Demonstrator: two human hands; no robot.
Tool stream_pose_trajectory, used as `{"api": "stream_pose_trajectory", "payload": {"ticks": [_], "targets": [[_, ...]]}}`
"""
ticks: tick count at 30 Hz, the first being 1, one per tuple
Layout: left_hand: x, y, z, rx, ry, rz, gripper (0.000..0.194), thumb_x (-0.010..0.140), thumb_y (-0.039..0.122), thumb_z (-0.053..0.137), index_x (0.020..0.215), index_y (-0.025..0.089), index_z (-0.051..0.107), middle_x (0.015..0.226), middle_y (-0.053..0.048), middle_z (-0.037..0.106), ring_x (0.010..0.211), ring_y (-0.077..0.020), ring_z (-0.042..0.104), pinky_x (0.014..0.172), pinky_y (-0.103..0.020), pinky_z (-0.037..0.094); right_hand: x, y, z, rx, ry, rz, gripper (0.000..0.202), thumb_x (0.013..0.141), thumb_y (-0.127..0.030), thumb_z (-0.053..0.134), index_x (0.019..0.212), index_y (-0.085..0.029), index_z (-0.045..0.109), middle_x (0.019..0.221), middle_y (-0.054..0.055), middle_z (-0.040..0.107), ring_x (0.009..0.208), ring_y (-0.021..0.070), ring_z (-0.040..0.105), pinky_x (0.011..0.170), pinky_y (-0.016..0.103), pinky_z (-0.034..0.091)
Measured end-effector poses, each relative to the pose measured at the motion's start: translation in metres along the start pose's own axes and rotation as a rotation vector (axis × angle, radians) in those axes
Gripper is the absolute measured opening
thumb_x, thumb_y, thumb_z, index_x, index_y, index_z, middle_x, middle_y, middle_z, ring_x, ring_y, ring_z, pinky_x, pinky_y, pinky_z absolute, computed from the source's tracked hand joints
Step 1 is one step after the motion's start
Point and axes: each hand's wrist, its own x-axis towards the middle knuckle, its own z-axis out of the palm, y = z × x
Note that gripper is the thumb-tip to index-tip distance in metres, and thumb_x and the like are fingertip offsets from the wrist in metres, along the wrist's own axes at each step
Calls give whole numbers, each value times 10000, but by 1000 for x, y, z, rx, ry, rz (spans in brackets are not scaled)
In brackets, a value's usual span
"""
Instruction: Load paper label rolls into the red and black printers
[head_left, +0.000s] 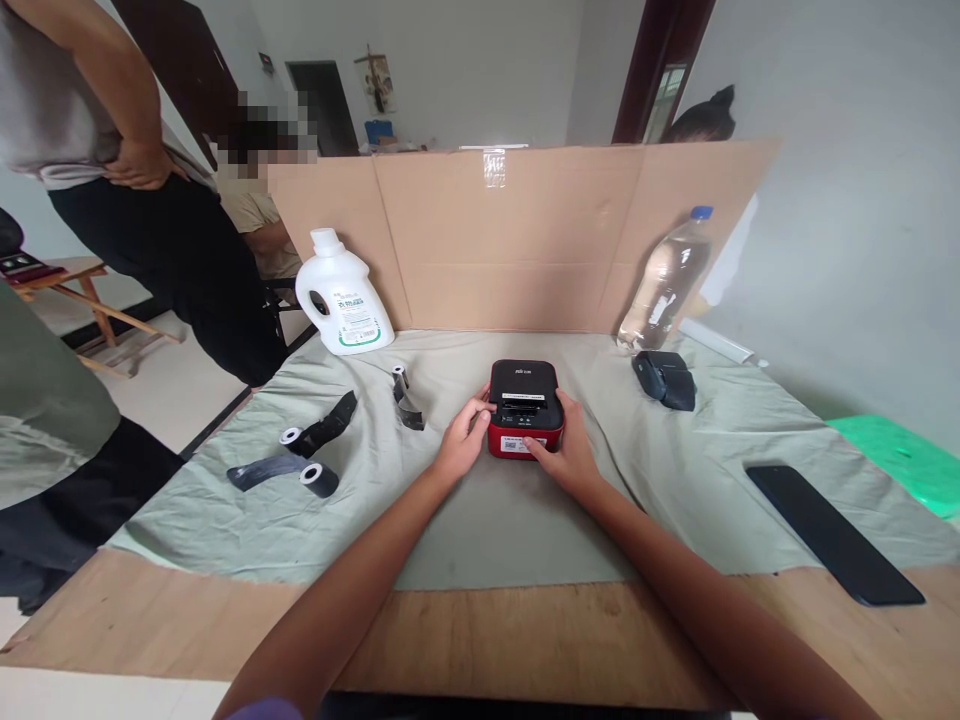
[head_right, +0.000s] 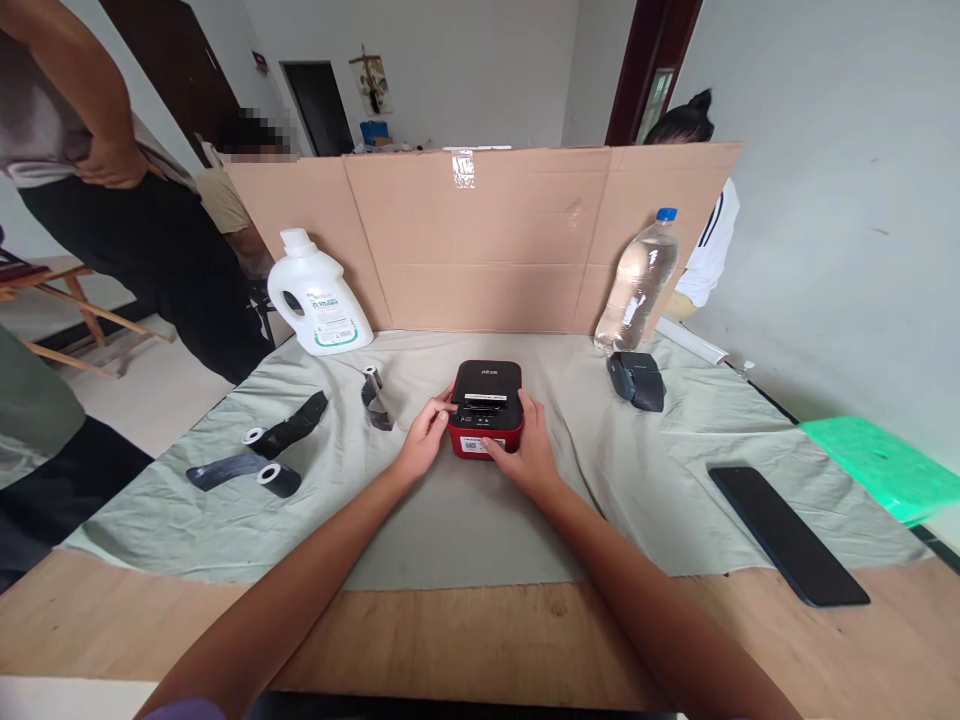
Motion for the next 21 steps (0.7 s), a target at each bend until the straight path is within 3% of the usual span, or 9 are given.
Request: {"api": "stream_pose_trajectory", "payload": {"ticks": [4, 8, 10, 13, 16, 18, 21], "targets": [[1, -4, 3, 69, -1, 32, 296, 1010, 445, 421, 963, 236, 624, 1503, -51, 516, 1375, -254, 499, 1147, -437, 398, 3, 1, -2, 17, -13, -14, 902, 781, -462, 732, 1519, -202, 283, 1438, 171, 439, 1347, 325, 455, 1123, 519, 400], [-6, -6, 1, 105, -20, 156, 274, 995, 399, 477, 1174, 233, 601, 1551, -74, 454, 1459, -236, 394, 1212, -437, 322, 3, 1, -7, 78, -65, -10, 946, 828, -545, 672, 1573, -204, 197, 1548, 171, 378, 1386, 320, 431, 1150, 523, 363], [-8, -7, 0, 144, -22, 214, 301, 964, 381, 548, 1216, 224, 602, 1555, -91, 447, 1458, -248, 397, 1212, -443, 327, 4, 1, -13, 101, -68, 21, 868, 897, -560, 574, 1587, -207, 183, 1590, 169, 345, 1395, 308, 430, 1129, 517, 385], [-10, -6, -2, 169, 2, 252, 328, 940, 359, 599, 1238, 222, 615, 1492, -107, 523, 1390, -257, 490, 1177, -457, 387, 18, -2, -25, 120, -35, 93, 595, 978, -526, 431, 1483, -212, 440, 1451, 138, 556, 1328, 276, 511, 1088, 480, 425], [-10, -6, -3, 191, 13, 271, 340, 925, 337, 627, 1249, 233, 620, 1439, -104, 575, 1342, -255, 539, 1153, -471, 422, 50, -4, -36, 117, -60, 149, 415, 976, -477, 439, 1111, -195, 711, 1133, 103, 743, 1114, 257, 650, 1015, 427, 475], [-9, -7, -3, 205, 25, 288, 327, 917, 321, 639, 1232, 234, 629, 1423, -101, 590, 1331, -256, 549, 1142, -477, 435, 76, -4, -40, 82, -145, 150, 352, 959, -409, 467, 966, -184, 737, 1016, 89, 769, 1015, 242, 683, 958, 391, 499], [-8, -7, -2, 216, 42, 316, 317, 908, 301, 645, 1218, 235, 636, 1404, -95, 606, 1318, -253, 560, 1130, -476, 452, 112, -7, -37, -102, -393, 93, 283, 922, -260, 483, 996, -185, 745, 973, 72, 780, 971, 228, 693, 912, 356, 503]]}}
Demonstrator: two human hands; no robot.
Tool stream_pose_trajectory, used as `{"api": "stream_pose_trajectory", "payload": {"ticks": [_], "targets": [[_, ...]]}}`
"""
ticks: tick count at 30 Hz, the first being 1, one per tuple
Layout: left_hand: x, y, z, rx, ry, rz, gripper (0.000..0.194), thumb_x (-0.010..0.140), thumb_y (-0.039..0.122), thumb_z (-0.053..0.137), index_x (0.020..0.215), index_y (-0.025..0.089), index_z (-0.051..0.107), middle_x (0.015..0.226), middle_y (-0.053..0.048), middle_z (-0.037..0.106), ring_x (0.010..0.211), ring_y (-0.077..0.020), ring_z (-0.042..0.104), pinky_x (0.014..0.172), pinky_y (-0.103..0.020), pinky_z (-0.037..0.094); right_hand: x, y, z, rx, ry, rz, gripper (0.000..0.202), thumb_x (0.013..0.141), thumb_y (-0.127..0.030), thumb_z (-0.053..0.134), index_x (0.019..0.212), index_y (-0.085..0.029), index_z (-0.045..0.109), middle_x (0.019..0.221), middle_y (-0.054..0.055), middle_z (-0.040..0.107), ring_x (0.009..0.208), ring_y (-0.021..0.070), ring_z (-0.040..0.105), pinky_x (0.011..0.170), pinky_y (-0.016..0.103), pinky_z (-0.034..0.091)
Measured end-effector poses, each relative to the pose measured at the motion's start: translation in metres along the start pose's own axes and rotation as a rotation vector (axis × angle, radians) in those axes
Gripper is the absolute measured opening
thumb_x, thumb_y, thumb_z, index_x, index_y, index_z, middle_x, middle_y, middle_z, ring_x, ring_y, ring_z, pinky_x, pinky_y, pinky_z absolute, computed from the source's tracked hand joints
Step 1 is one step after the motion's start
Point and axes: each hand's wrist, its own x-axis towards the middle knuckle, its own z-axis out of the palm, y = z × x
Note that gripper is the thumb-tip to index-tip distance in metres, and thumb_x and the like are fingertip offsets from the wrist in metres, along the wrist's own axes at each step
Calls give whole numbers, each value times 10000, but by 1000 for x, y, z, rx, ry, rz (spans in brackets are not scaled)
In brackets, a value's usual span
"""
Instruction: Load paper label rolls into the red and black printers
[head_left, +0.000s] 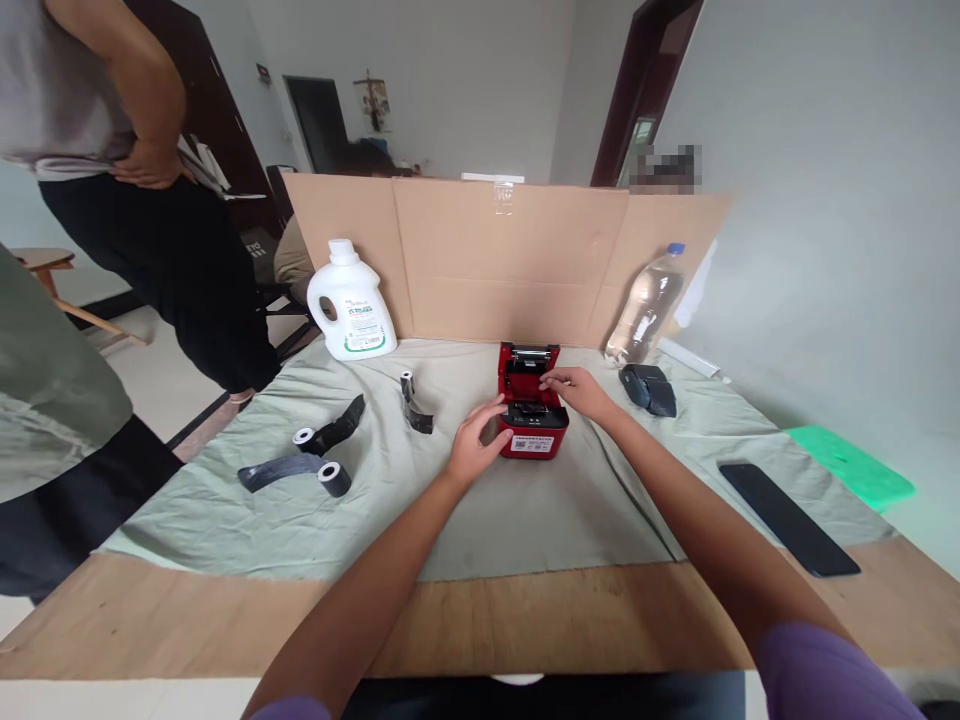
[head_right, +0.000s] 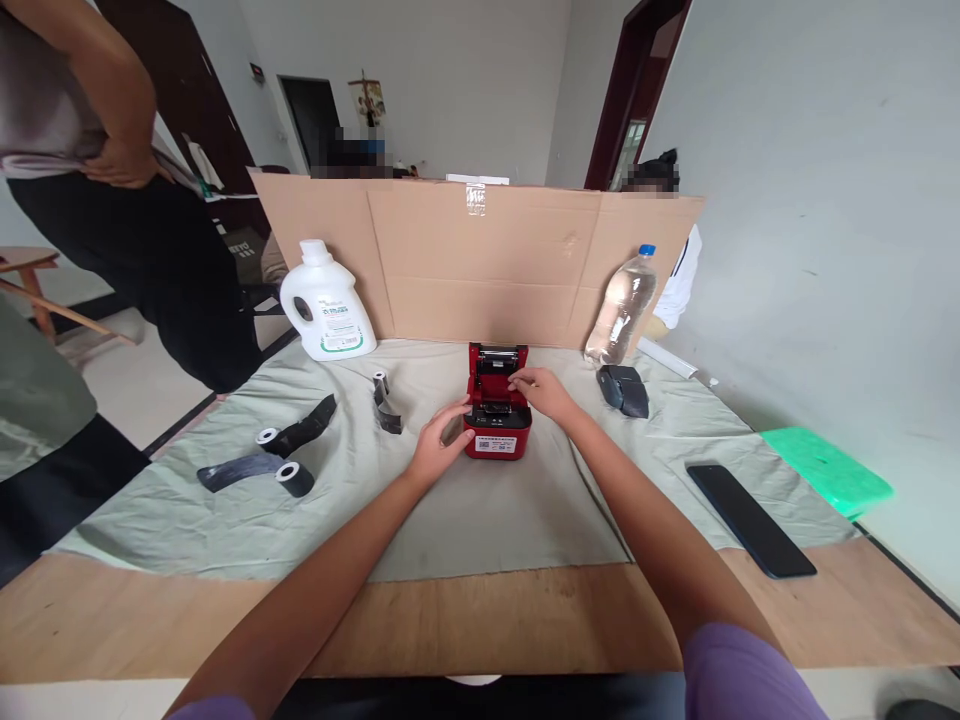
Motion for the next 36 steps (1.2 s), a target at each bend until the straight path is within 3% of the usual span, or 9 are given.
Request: {"api": "stream_pose_trajectory", "payload": {"ticks": [6, 11, 15, 18, 21, 25, 29, 33, 36], "targets": [[2, 3, -2, 11, -8, 17, 323, 898, 290, 655, 1218, 244, 641, 1401, -91, 610, 1286, -253, 585, 1103, -463, 478, 39, -37, 15, -592, -530, -11, 259, 823, -172, 596, 993, -267, 768, 1097, 46, 765, 1162, 306, 622, 1019, 431, 402], [3, 4, -3, 11, -9, 31, 336, 895, 300, 661, 1226, 244, 637, 1401, -90, 611, 1268, -242, 594, 1093, -448, 483, 58, -62, 28, -640, -693, 113, 225, 697, -99, 666, 880, -197, 753, 865, 88, 753, 859, 292, 696, 766, 363, 485], [3, 6, -4, 0, -14, 17, 346, 893, 314, 669, 1230, 246, 638, 1407, -83, 609, 1272, -236, 588, 1102, -440, 474, 45, -56, 8, -561, -628, 79, 201, 757, -152, 647, 953, -173, 684, 898, 77, 715, 754, 225, 664, 664, 305, 473], [4, 8, -4, -20, -18, 9, 348, 887, 319, 675, 1227, 253, 641, 1414, -69, 606, 1285, -240, 576, 1112, -442, 463, 20, -50, -12, -240, -409, -4, 213, 810, -244, 623, 1016, -190, 623, 824, 39, 672, 683, 191, 626, 634, 302, 480], [5, 8, -5, -36, -15, -5, 350, 878, 336, 683, 1214, 243, 649, 1380, -81, 630, 1272, -254, 584, 1104, -447, 467, 5, -67, -8, 113, -145, -86, 318, 819, -335, 634, 1114, -242, 561, 857, 29, 664, 730, 205, 637, 665, 333, 512], [5, 5, -4, -7, -21, -37, 364, 867, 368, 687, 1206, 240, 652, 1261, -78, 690, 1213, -273, 616, 1086, -463, 474, 27, -128, 49, 280, -109, -245, 338, 799, -264, 599, 1133, -256, 550, 1023, 43, 670, 852, 215, 659, 748, 343, 521], [3, -2, -1, -35, -48, -53, 369, 852, 308, 683, 1210, 226, 653, 1231, -86, 703, 1206, -296, 623, 1077, -471, 481, 75, -179, 133, 71, -289, -407, 352, 804, -130, 517, 1137, -227, 575, 1006, 20, 679, 905, 195, 632, 831, 314, 480], [2, -6, 1, -131, -46, -8, 426, 876, 291, 675, 1293, 240, 601, 1462, -92, 555, 1334, -275, 532, 1169, -478, 393, 103, -196, 201, -353, -383, -425, 350, 818, -92, 534, 1136, -218, 609, 1000, 72, 684, 1069, 263, 562, 958, 384, 379], [1, -7, 2, -88, -24, -48, 406, 861, 323, 709, 1251, 259, 620, 1463, -75, 557, 1304, -267, 548, 1165, -498, 390, 110, -193, 224, -510, -487, -356, 370, 757, -60, 576, 1087, -205, 660, 999, 123, 701, 1142, 331, 509, 959, 424, 345]]}}
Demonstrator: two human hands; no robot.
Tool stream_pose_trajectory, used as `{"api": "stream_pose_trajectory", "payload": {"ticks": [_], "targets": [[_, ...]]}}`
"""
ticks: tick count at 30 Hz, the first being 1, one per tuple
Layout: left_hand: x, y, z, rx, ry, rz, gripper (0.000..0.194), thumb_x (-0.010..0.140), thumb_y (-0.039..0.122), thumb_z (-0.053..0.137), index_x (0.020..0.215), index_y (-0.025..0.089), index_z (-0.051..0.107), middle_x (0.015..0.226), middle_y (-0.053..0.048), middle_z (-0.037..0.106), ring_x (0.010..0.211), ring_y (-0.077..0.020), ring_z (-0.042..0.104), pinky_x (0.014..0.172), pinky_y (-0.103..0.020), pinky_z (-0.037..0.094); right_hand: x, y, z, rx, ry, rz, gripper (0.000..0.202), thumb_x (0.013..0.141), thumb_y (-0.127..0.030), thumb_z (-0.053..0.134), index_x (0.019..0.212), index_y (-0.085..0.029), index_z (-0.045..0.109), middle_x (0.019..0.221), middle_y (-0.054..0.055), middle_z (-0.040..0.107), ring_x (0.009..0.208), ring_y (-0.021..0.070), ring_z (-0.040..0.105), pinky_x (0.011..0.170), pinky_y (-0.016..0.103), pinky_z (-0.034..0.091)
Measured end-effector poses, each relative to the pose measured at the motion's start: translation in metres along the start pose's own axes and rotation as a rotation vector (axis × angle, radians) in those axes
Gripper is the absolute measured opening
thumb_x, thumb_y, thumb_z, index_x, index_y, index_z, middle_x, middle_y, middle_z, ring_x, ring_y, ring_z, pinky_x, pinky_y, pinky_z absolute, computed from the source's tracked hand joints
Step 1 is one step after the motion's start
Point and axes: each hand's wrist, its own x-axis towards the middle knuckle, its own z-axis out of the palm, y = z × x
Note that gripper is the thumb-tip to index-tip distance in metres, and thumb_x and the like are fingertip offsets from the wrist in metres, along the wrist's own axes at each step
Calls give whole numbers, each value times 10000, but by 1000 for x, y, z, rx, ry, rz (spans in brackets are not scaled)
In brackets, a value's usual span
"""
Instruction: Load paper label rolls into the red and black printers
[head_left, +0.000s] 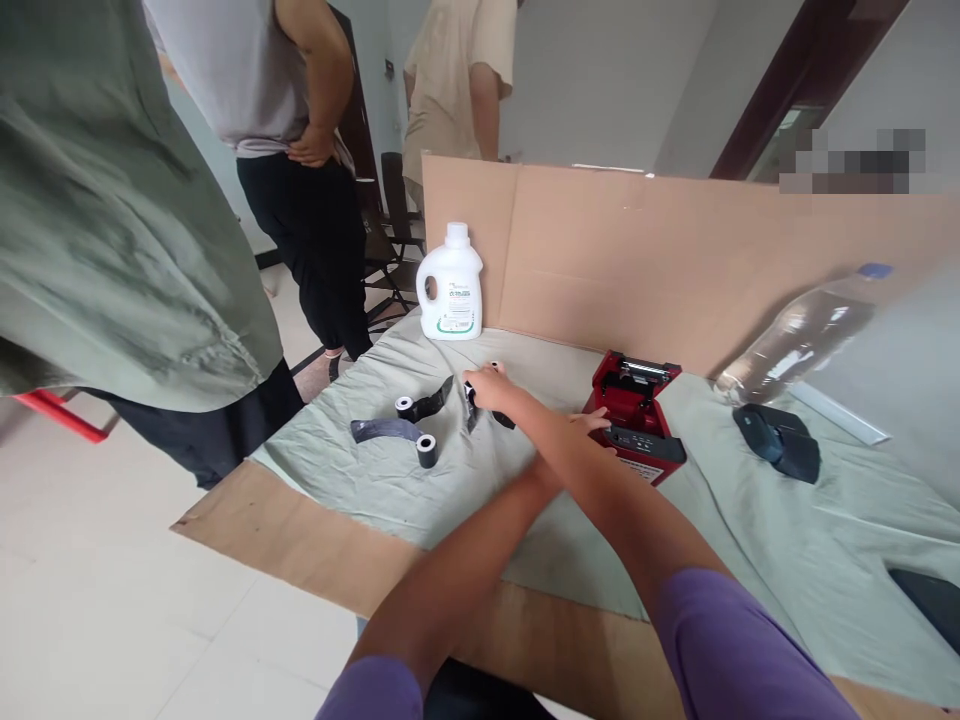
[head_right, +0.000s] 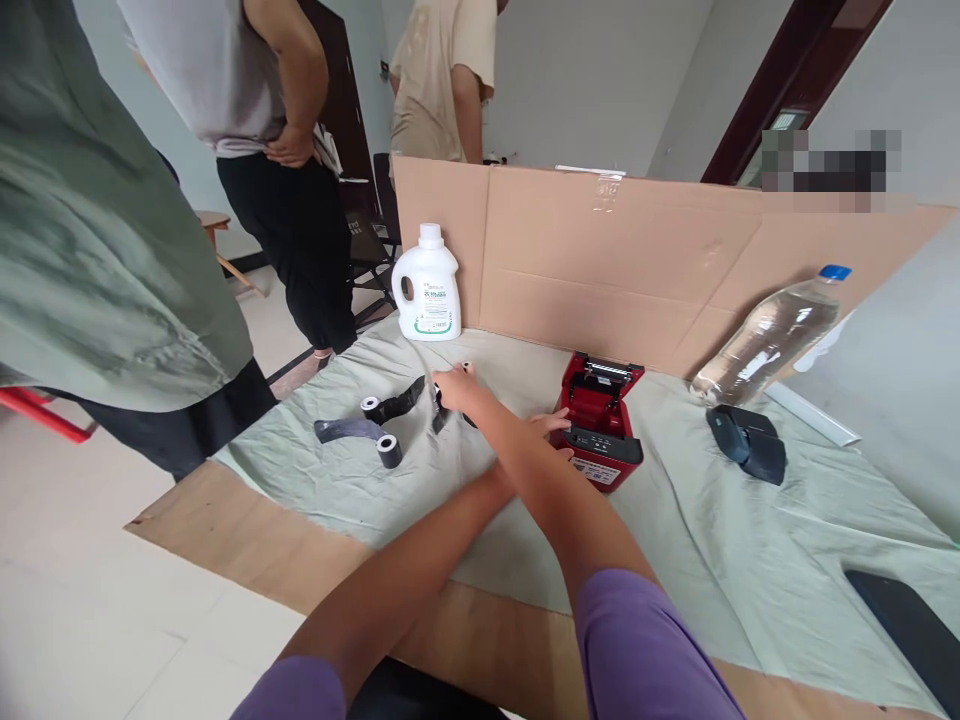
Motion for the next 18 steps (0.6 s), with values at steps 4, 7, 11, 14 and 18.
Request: {"api": "stream_pose_trajectory", "payload": {"ticks": [4, 7, 11, 14, 18], "targets": [[-1, -3, -1, -34, -34, 27, 425, 884, 249, 671, 1303, 248, 599, 1463, -69, 556, 1331, -281, 537, 1189, -480, 381, 7, 20, -6, 44, -23, 15, 539, 733, -123, 611, 1250, -272, 646, 1339, 95, 632, 1250, 369, 430, 987, 457, 332], [-1, -3, -2, -32, -57, -32, 579, 836, 222, 722, 1389, 240, 549, 1429, -92, 586, 1352, -341, 515, 1165, -499, 421, 14, 40, -17, 138, 76, 141, 589, 794, -211, 589, 1376, -296, 575, 1411, 69, 594, 1316, 367, 394, 1037, 471, 313], [0, 4, -4, -55, -46, -63, 563, 848, 210, 712, 1389, 210, 559, 1440, -116, 575, 1351, -356, 516, 1174, -485, 419, 23, 53, -13, 184, 85, 279, 427, 733, -212, 672, 1159, -211, 702, 1142, 129, 712, 1196, 366, 530, 1013, 469, 352], [-1, 9, -8, -106, -48, -15, 433, 908, 188, 619, 1340, 182, 601, 1450, -112, 566, 1345, -331, 530, 1204, -447, 385, 22, 57, -5, 249, 127, 342, 338, 686, -154, 661, 1019, -186, 706, 1046, 116, 720, 1025, 306, 623, 914, 409, 441], [1, 11, -11, -51, -85, 29, 519, 835, 151, 672, 1347, 204, 602, 1446, -104, 571, 1352, -339, 520, 1188, -459, 403, 2, 65, -11, 368, 267, 389, 348, 764, -220, 585, 1107, -175, 620, 1112, 84, 691, 932, 204, 641, 779, 299, 499]]}}
